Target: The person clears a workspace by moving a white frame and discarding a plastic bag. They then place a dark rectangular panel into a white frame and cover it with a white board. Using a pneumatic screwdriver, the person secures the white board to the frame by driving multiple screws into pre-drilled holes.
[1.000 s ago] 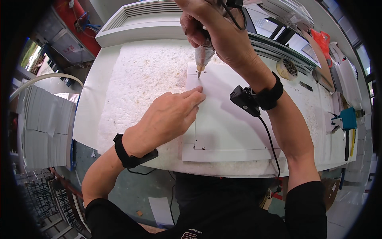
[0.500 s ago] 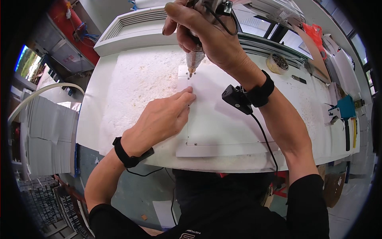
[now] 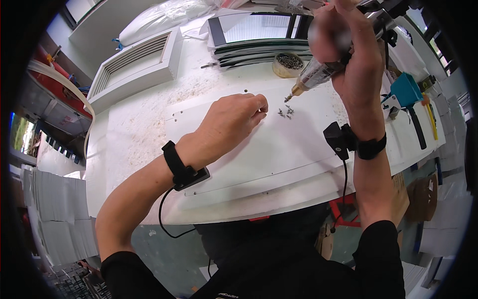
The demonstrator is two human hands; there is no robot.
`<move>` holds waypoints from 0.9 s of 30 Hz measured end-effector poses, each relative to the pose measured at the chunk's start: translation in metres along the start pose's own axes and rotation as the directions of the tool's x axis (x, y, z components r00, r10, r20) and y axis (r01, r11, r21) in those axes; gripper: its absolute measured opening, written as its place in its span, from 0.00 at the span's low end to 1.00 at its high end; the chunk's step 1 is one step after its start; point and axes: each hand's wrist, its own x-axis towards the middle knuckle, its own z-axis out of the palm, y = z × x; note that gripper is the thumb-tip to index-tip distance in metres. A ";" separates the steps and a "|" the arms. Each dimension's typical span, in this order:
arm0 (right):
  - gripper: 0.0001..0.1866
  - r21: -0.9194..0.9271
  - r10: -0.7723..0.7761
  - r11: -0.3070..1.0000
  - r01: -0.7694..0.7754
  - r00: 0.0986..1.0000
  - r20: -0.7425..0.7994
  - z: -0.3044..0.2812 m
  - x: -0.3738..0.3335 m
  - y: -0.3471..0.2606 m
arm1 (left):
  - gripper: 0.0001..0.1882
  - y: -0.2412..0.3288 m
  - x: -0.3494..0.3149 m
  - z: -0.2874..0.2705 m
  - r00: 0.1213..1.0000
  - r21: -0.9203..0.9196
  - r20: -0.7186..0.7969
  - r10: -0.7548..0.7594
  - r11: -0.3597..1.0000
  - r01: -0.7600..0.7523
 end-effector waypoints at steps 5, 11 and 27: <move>0.24 0.068 0.101 0.993 -0.095 0.990 -0.098 -0.007 -0.014 -0.015 | 0.05 -0.004 0.022 0.028 0.991 0.080 0.005 0.136 0.987 -0.136; 0.21 0.127 0.114 0.987 -0.101 0.988 -0.106 -0.025 -0.019 -0.010 | 0.06 -0.001 0.035 0.032 0.983 0.110 0.061 0.171 0.978 -0.177; 0.15 0.397 -0.061 0.917 0.032 0.996 0.059 0.009 -0.034 -0.005 | 0.07 0.023 -0.072 -0.012 0.890 -0.764 0.185 -0.417 0.509 0.397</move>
